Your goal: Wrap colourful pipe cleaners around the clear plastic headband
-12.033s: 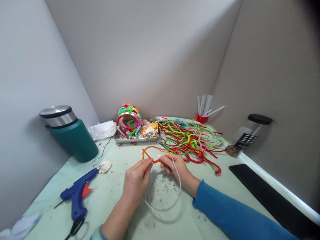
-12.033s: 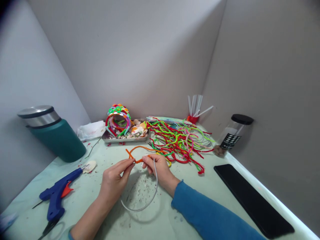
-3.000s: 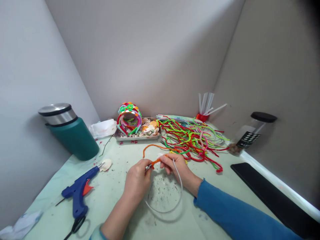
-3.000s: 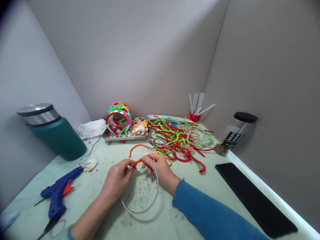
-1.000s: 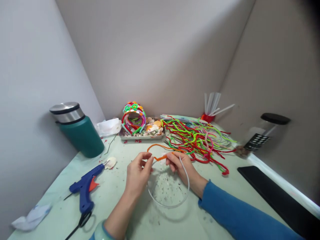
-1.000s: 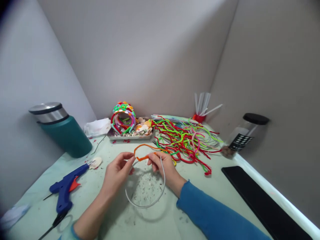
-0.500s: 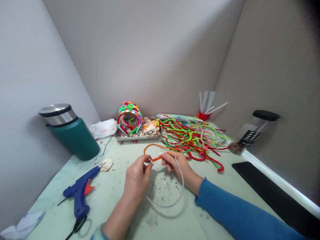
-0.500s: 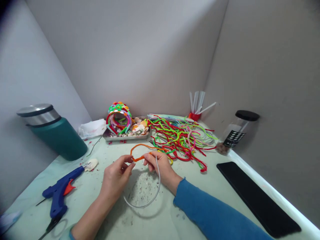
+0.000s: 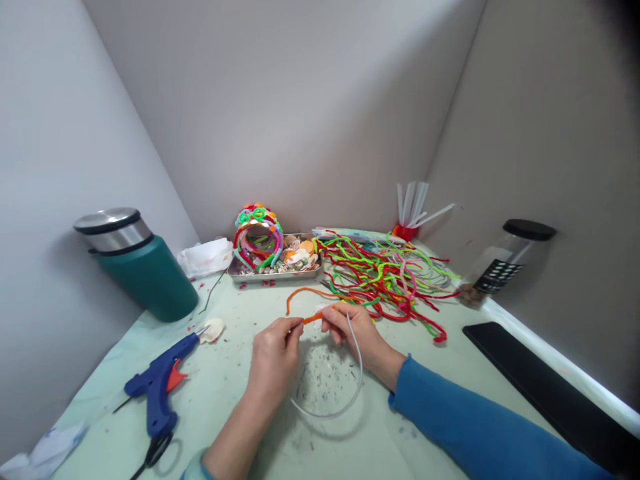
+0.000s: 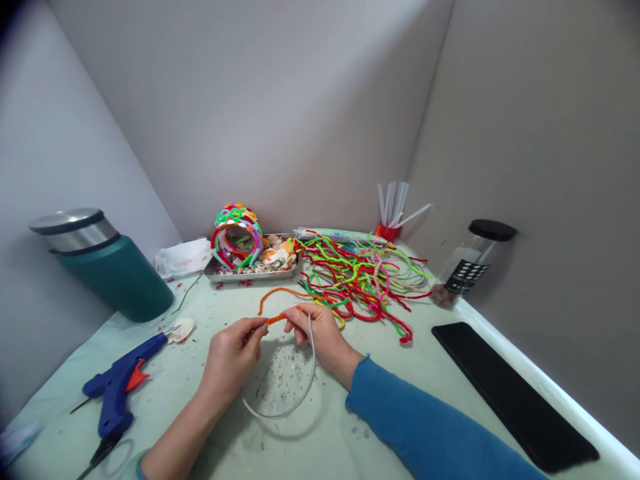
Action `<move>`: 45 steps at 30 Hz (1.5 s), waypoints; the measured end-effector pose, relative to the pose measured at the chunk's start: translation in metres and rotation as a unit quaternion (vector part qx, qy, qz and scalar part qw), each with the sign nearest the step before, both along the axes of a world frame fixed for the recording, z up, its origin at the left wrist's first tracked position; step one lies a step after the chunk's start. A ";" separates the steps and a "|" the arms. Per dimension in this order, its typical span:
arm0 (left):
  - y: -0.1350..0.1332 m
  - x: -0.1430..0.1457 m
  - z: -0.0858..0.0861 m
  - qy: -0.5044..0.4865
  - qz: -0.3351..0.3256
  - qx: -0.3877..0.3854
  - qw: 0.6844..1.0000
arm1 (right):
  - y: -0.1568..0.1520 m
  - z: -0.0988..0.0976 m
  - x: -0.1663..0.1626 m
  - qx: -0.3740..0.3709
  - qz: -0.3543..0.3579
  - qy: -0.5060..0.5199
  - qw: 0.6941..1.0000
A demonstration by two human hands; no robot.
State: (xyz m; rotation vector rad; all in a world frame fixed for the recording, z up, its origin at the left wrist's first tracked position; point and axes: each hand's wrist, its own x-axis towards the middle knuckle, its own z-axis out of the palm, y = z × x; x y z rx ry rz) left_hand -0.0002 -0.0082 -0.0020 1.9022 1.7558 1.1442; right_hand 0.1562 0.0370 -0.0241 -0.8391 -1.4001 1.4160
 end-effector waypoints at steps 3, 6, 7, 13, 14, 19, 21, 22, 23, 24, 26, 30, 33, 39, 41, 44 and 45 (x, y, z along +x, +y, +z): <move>0.001 0.000 0.001 -0.090 -0.008 -0.094 0.991 | 0.000 0.000 0.000 0.003 -0.001 -0.004 1.000; 0.002 0.000 0.003 -0.185 -0.039 -0.166 0.968 | -0.001 0.001 -0.001 0.004 -0.004 -0.015 1.000; 0.003 -0.001 0.003 -0.212 -0.052 -0.184 0.958 | -0.001 0.002 -0.001 0.004 -0.005 -0.019 1.000; 0.005 0.000 0.002 -0.304 -0.095 -0.251 0.914 | -0.002 0.004 0.000 0.012 -0.002 -0.024 1.000; 0.005 0.000 0.001 -0.312 -0.097 -0.255 0.910 | -0.002 0.004 0.000 0.013 -0.002 -0.024 1.000; 0.003 0.001 0.005 -0.389 -0.108 -0.292 0.867 | -0.002 0.002 0.000 0.018 -0.001 -0.023 1.000; 0.003 0.001 0.007 -0.416 -0.114 -0.304 0.849 | -0.002 0.002 0.000 0.015 -0.001 -0.021 1.000; 0.002 0.001 0.008 -0.420 -0.118 -0.306 0.846 | -0.002 0.002 -0.001 0.013 -0.002 -0.019 1.000; 0.002 0.001 0.008 -0.414 -0.123 -0.305 0.849 | -0.002 0.002 -0.001 0.010 -0.003 -0.017 1.000; 0.003 0.001 0.008 -0.396 -0.127 -0.300 0.859 | -0.002 0.003 -0.001 0.008 -0.005 -0.014 1.000; 0.003 -0.001 0.007 -0.316 -0.125 -0.274 0.900 | -0.001 0.002 -0.001 0.003 -0.007 -0.008 1.000; 0.001 -0.003 0.003 -0.043 -0.055 -0.111 0.991 | 0.000 0.001 0.000 0.000 -0.003 -0.006 1.000; -0.001 -0.004 0.001 0.090 -0.021 -0.014 0.996 | 0.000 0.000 0.000 -0.003 -0.003 -0.019 1.000; -0.005 -0.003 0.001 0.197 -0.003 0.024 0.980 | 0.000 0.000 -0.001 0.001 -0.001 -0.025 1.000; -0.006 -0.003 0.001 0.233 0.005 0.032 0.972 | 0.000 -0.001 -0.001 0.001 0.000 -0.021 1.000; -0.007 -0.002 0.002 0.258 0.012 0.043 0.965 | 0.000 -0.001 -0.001 -0.002 0.000 -0.023 1.000; -0.007 -0.002 0.002 0.255 0.011 0.047 0.966 | 0.000 -0.002 -0.001 -0.003 -0.002 -0.023 1.000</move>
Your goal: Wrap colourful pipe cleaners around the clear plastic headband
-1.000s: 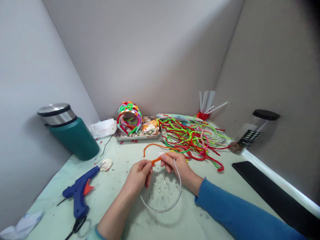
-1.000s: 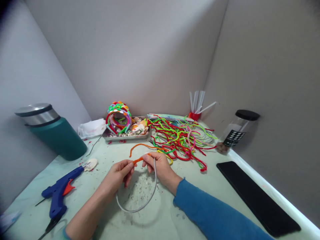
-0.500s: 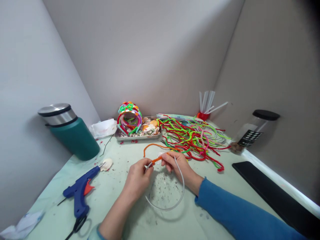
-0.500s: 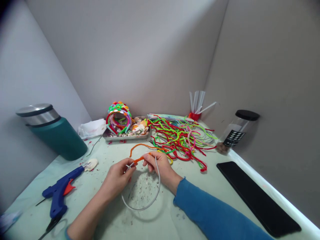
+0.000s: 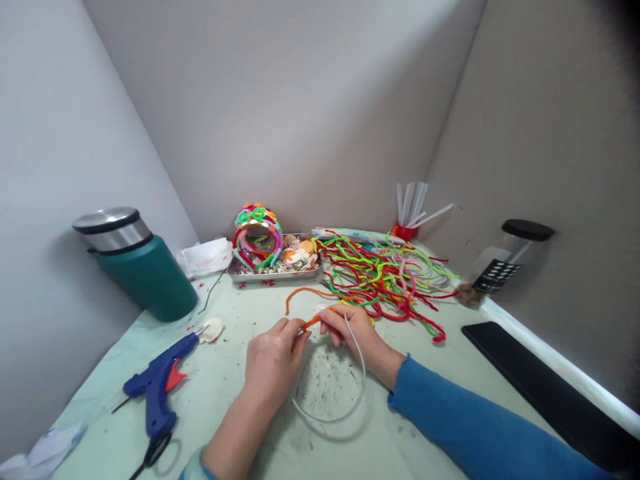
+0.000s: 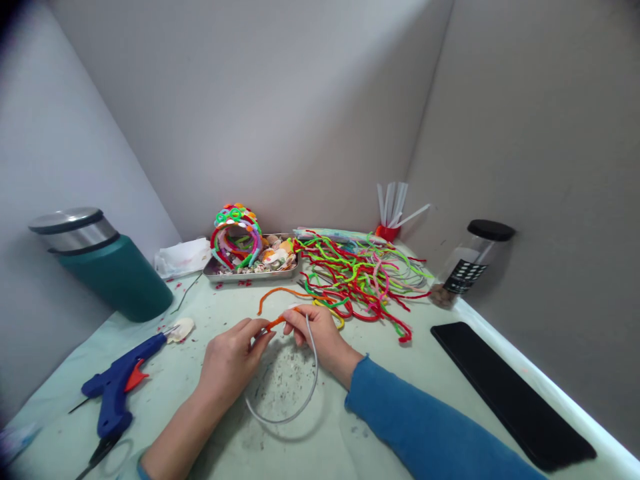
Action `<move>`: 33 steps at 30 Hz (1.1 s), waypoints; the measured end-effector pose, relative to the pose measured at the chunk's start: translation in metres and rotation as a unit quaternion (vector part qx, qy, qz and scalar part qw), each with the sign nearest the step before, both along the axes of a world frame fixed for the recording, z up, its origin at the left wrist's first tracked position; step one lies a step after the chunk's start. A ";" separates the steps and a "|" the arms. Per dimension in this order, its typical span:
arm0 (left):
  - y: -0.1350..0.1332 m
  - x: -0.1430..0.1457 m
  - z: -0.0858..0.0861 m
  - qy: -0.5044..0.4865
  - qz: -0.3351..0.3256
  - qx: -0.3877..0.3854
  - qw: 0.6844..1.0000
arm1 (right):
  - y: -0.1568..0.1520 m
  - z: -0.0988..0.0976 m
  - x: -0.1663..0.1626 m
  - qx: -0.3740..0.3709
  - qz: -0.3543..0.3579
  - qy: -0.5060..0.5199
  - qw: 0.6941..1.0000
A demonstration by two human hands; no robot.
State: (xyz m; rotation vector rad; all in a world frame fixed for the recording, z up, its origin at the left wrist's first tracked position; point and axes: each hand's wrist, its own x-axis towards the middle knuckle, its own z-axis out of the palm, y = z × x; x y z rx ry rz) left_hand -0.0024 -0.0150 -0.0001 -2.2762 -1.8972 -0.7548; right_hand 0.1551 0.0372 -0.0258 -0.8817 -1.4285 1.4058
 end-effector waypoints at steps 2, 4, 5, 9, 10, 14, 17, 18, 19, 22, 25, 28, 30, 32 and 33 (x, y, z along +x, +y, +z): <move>0.000 0.000 -0.001 -0.017 -0.008 0.004 1.000 | 0.000 0.000 0.000 0.000 -0.005 0.003 1.000; 0.001 -0.001 -0.001 -0.040 -0.013 0.002 0.999 | 0.000 -0.001 0.000 0.002 -0.007 0.007 1.000; 0.001 -0.001 -0.002 -0.054 -0.015 0.000 0.998 | 0.000 0.000 0.000 0.003 -0.007 0.007 1.000; 0.004 0.000 -0.001 -0.158 -0.023 -0.032 0.987 | 0.000 0.001 0.001 0.004 -0.004 0.008 1.000; 0.005 0.000 0.000 -0.200 -0.022 -0.053 0.978 | 0.000 0.001 0.001 0.003 -0.003 0.008 1.000; 0.009 0.001 0.003 -0.352 0.016 -0.184 0.918 | -0.002 0.004 0.001 0.016 0.002 -0.005 1.000; 0.009 0.002 0.005 -0.401 0.025 -0.227 0.887 | -0.002 0.006 0.001 0.021 0.003 -0.011 1.000; 0.009 0.002 0.006 -0.405 0.019 -0.227 0.886 | -0.002 0.006 0.001 0.017 0.002 -0.009 1.000; 0.009 0.002 0.006 -0.401 0.012 -0.223 0.888 | -0.002 0.007 0.001 0.013 0.000 -0.005 1.000; 0.007 0.001 0.008 -0.374 -0.006 -0.207 0.904 | -0.002 0.010 -0.001 0.001 -0.007 0.010 1.000; 0.007 0.000 0.009 -0.376 -0.012 -0.209 0.903 | -0.002 0.011 -0.001 -0.007 -0.004 0.021 1.000; 0.009 0.000 0.010 -0.443 -0.027 -0.251 0.860 | -0.002 0.010 -0.001 -0.002 0.009 0.022 1.000; 0.009 0.000 0.011 -0.495 -0.040 -0.278 0.822 | -0.003 0.010 0.000 0.009 0.013 0.018 1.000; 0.009 0.000 0.011 -0.526 -0.042 -0.289 0.798 | -0.003 0.010 0.000 0.016 0.013 0.012 1.000; 0.009 0.000 0.012 -0.532 -0.039 -0.291 0.794 | -0.003 0.011 0.000 0.016 0.011 0.012 1.000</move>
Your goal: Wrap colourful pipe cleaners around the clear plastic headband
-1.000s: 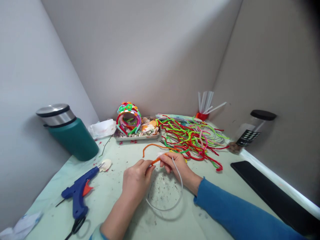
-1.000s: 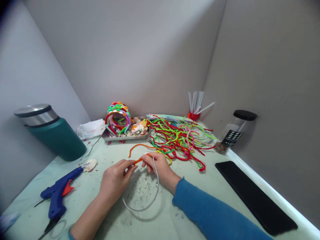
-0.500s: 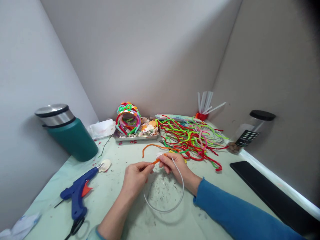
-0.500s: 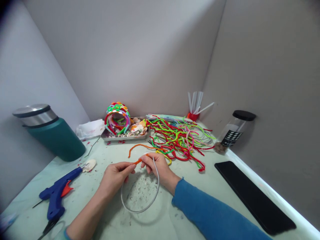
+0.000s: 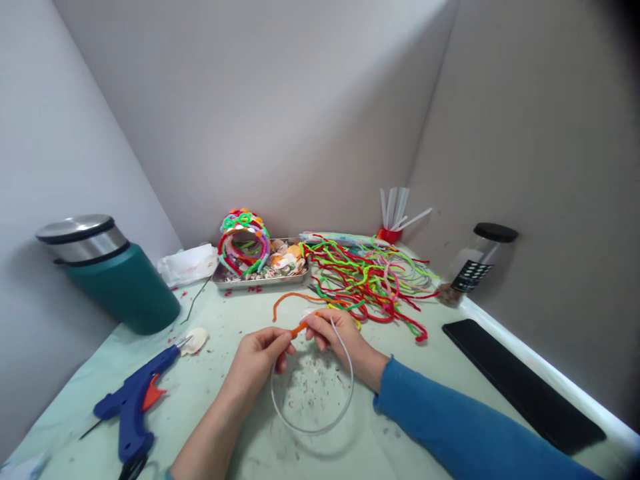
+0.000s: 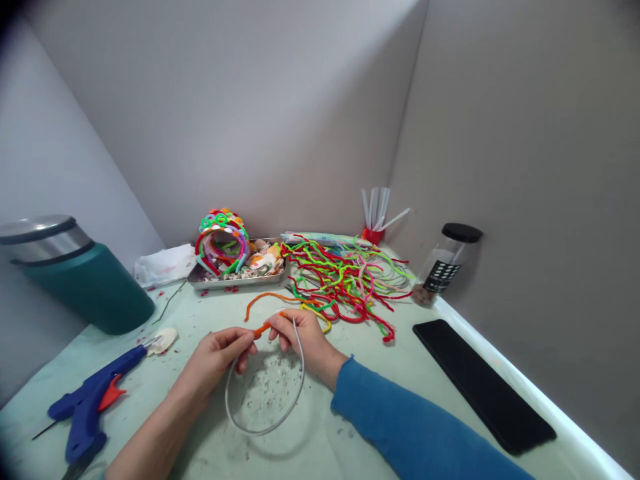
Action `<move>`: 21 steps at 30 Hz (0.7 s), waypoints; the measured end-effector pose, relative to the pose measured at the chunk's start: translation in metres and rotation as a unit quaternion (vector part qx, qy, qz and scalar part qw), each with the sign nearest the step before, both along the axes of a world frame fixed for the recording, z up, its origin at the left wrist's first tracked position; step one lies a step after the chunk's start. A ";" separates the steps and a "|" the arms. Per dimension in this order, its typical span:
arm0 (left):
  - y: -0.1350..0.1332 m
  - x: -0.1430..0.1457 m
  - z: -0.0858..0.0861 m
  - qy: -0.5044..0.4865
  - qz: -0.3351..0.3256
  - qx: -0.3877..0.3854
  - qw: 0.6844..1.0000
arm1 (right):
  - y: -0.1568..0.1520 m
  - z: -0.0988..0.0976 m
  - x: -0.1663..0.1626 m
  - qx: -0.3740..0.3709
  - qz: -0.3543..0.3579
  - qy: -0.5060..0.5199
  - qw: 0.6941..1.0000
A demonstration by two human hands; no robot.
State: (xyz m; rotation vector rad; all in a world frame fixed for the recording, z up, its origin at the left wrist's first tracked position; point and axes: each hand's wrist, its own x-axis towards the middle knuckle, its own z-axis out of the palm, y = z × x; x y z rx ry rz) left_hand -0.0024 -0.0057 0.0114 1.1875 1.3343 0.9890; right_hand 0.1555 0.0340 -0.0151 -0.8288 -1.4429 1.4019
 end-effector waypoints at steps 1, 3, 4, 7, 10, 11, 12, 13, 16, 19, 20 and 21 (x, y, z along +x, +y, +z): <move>0.000 0.000 0.000 -0.001 0.003 -0.002 1.000 | 0.000 0.001 0.000 -0.002 -0.002 0.002 1.000; 0.001 0.000 -0.002 0.003 0.004 0.002 1.000 | 0.000 0.001 0.000 -0.008 -0.001 0.013 1.000; 0.001 -0.001 -0.003 0.005 0.005 0.008 1.000 | 0.000 0.002 -0.001 -0.012 0.003 0.021 1.000; 0.004 -0.004 -0.006 0.014 0.027 0.025 0.999 | 0.002 -0.001 -0.002 -0.034 0.019 0.049 0.998; 0.007 -0.009 -0.008 0.045 0.062 0.028 0.997 | 0.004 -0.005 -0.002 -0.052 0.012 0.068 0.996; 0.008 -0.010 -0.009 0.060 0.070 0.033 0.995 | 0.005 -0.006 -0.002 -0.055 0.005 0.071 0.996; 0.008 -0.011 -0.009 0.078 0.073 0.041 0.993 | 0.006 -0.007 -0.002 -0.057 -0.002 0.074 0.996; 0.009 -0.012 -0.010 0.102 0.074 0.053 0.991 | 0.006 -0.007 -0.002 -0.060 -0.008 0.076 0.995; 0.009 -0.014 -0.010 0.193 0.066 0.086 0.975 | 0.007 -0.008 -0.001 -0.068 -0.011 0.076 0.995; 0.008 -0.014 -0.008 0.257 0.050 0.103 0.960 | 0.005 -0.009 -0.003 -0.043 0.008 0.039 0.998; 0.008 -0.013 -0.007 0.271 0.043 0.104 0.956 | 0.004 -0.009 -0.004 -0.029 0.013 0.020 0.999; 0.008 -0.013 -0.006 0.284 0.035 0.103 0.953 | 0.002 -0.010 -0.005 -0.014 0.016 0.000 1.000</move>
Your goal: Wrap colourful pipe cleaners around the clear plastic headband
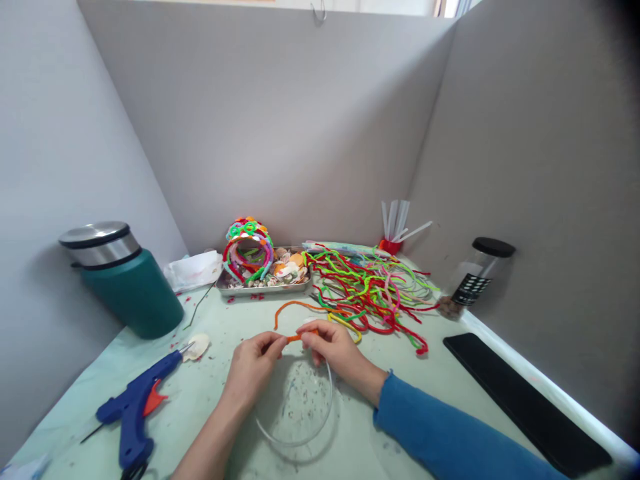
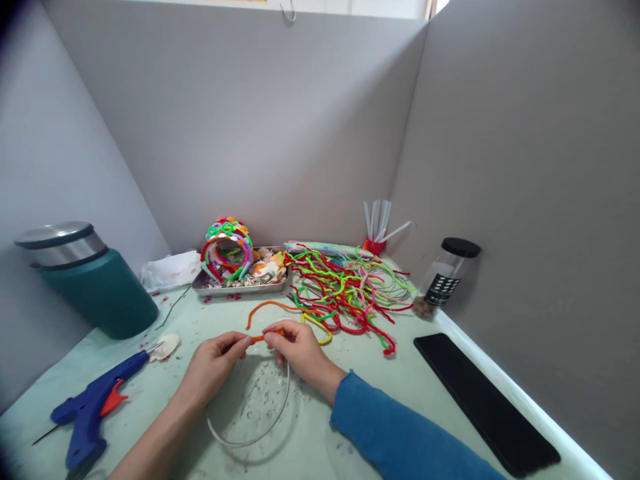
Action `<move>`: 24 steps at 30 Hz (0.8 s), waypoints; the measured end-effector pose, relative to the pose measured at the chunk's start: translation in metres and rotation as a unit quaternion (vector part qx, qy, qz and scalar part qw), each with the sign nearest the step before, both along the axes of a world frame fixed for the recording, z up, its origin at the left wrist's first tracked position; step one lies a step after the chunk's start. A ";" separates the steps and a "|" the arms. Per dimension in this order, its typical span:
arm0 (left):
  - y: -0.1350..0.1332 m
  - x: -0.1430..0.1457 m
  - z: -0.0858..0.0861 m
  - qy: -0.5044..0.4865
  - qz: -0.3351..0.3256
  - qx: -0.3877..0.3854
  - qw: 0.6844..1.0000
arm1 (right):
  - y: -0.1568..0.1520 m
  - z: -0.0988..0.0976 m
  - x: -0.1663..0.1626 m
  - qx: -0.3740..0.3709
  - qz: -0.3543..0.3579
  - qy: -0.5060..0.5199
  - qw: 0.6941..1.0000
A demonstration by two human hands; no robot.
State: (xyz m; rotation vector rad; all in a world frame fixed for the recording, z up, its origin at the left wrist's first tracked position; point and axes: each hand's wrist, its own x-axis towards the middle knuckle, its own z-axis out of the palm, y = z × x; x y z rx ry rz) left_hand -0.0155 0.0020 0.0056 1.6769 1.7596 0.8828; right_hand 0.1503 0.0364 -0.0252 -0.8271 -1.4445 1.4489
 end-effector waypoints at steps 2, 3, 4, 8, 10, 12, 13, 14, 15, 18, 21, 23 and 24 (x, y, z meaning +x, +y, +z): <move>-0.001 0.000 0.001 0.029 -0.011 -0.001 1.000 | -0.003 -0.001 -0.001 0.033 -0.007 -0.041 0.999; -0.001 0.000 0.001 0.045 -0.018 0.005 0.999 | -0.004 -0.002 -0.002 0.052 -0.015 -0.063 0.997; -0.001 0.000 0.000 0.063 -0.027 0.018 0.998 | -0.004 -0.002 -0.002 0.073 -0.025 -0.084 0.993; -0.003 0.000 -0.005 0.130 -0.063 0.058 0.988 | -0.005 -0.001 -0.001 0.139 -0.069 -0.129 0.979; -0.003 0.000 -0.006 0.158 -0.069 0.053 0.984 | -0.005 0.000 -0.001 0.158 -0.081 -0.136 0.975; -0.004 0.000 -0.007 0.192 -0.073 0.050 0.977 | -0.005 0.000 -0.002 0.169 -0.084 -0.146 0.971; -0.004 0.000 -0.007 0.212 -0.079 0.051 0.973 | -0.005 -0.001 -0.002 0.170 -0.085 -0.151 0.970; -0.004 -0.001 -0.006 0.231 -0.085 0.054 0.968 | -0.005 -0.001 -0.002 0.170 -0.085 -0.155 0.969; -0.004 -0.001 -0.006 0.247 -0.091 0.058 0.963 | -0.005 -0.002 -0.002 0.168 -0.086 -0.159 0.969; -0.005 -0.002 -0.007 0.270 -0.104 0.064 0.955 | -0.005 -0.003 -0.002 0.164 -0.087 -0.164 0.969; -0.006 -0.002 -0.008 0.274 -0.106 0.065 0.954 | -0.005 -0.003 -0.002 0.171 -0.086 -0.162 0.968; -0.006 -0.002 -0.008 0.277 -0.102 0.069 0.953 | -0.005 -0.002 -0.001 0.176 -0.084 -0.157 0.968; -0.006 -0.001 -0.007 0.278 -0.100 0.070 0.953 | -0.006 -0.002 -0.001 0.177 -0.082 -0.155 0.969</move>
